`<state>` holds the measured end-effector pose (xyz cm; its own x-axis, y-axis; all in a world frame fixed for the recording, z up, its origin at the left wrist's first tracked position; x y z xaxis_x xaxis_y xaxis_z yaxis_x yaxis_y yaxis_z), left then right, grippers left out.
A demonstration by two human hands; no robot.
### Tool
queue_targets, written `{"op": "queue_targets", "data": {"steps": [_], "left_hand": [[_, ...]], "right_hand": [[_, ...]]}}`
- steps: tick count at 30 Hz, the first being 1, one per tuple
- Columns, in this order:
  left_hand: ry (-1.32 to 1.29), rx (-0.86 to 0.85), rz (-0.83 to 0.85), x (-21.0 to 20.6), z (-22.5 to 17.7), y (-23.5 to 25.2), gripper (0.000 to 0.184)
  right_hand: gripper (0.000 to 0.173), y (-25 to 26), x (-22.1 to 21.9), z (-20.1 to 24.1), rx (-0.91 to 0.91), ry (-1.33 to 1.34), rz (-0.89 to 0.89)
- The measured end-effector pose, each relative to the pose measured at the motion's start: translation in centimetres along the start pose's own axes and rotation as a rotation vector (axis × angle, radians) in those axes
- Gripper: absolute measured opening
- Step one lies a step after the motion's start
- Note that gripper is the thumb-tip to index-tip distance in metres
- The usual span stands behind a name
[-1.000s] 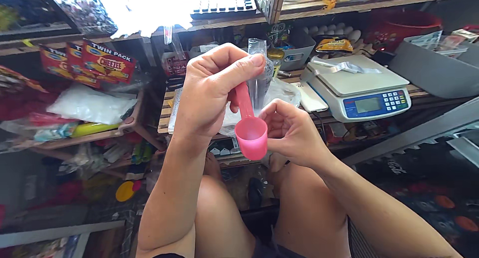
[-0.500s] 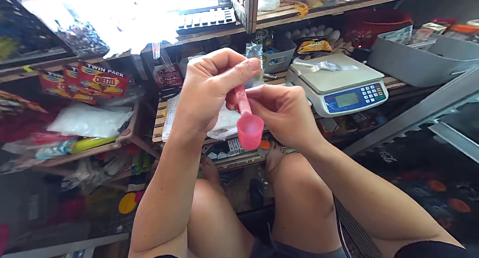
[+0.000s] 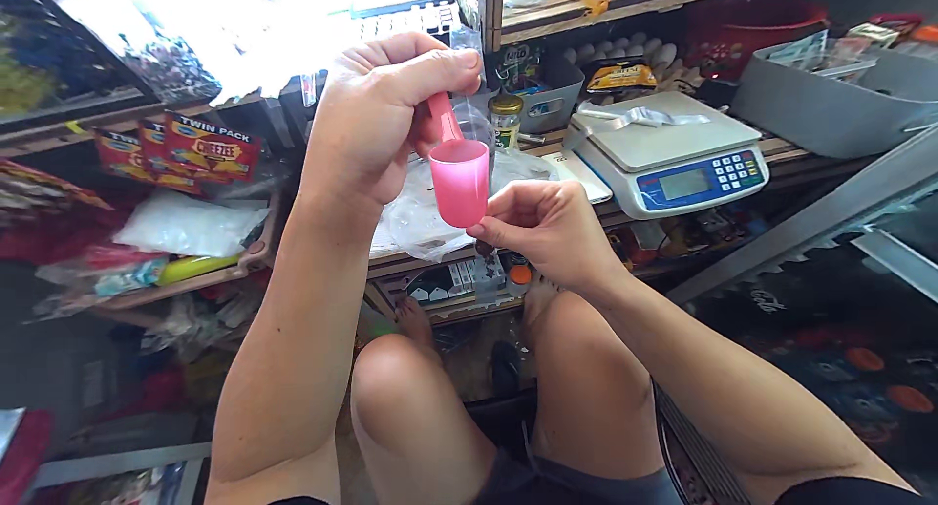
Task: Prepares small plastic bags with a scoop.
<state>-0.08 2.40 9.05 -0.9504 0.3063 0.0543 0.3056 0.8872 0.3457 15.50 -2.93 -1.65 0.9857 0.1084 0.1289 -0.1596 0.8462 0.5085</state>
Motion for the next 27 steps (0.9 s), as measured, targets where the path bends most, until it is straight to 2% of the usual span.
{"op": "queue_targets", "data": {"steps": [8, 11, 14, 17, 21, 25, 27], "left_hand": [[-0.017, -0.006, -0.004, 0.2, -0.9, -0.1, 0.022], [-0.018, -0.025, -0.014, 0.6, -1.6, 0.1, 0.023], [-0.047, -0.027, -0.04, 0.8, -1.8, 0.3, 0.021], [-0.054, -0.037, -0.042, 1.1, -1.9, 0.3, 0.023], [-0.056, -0.06, -0.056, 1.2, -2.4, 0.3, 0.024], [-0.057, -0.017, -0.067, 1.3, -2.8, 0.3, 0.026], [-0.037, -0.011, -0.074, 1.3, -3.0, 0.3, 0.028]], "right_hand": [[0.018, 0.0, -0.2, 0.0, 0.014, 0.035, 0.078], [0.012, -0.7, -0.8, -0.6, 0.036, 0.02, 0.143], [0.02, -1.0, -1.0, -0.5, 0.023, 0.022, 0.198], [0.023, -1.2, -1.1, -0.9, 0.0, 0.008, 0.176], [0.013, -1.5, -1.3, -1.0, 0.037, -0.028, 0.166], [0.022, -1.7, -1.3, -1.0, 0.035, -0.008, 0.15], [0.019, -1.8, -1.4, -1.0, 0.07, -0.019, 0.129]]}}
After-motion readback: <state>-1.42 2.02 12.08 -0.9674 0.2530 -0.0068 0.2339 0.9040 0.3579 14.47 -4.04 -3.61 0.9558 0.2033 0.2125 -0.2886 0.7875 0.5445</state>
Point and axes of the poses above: each hand's wrist, its own y-axis towards the middle knuckle, its own x-axis out of the back of the hand, z = x × y, the point moved 4 cm from there along y, towards the middle knuckle, and after that the axes turned 1 degree about x, right-handed, at the moved point
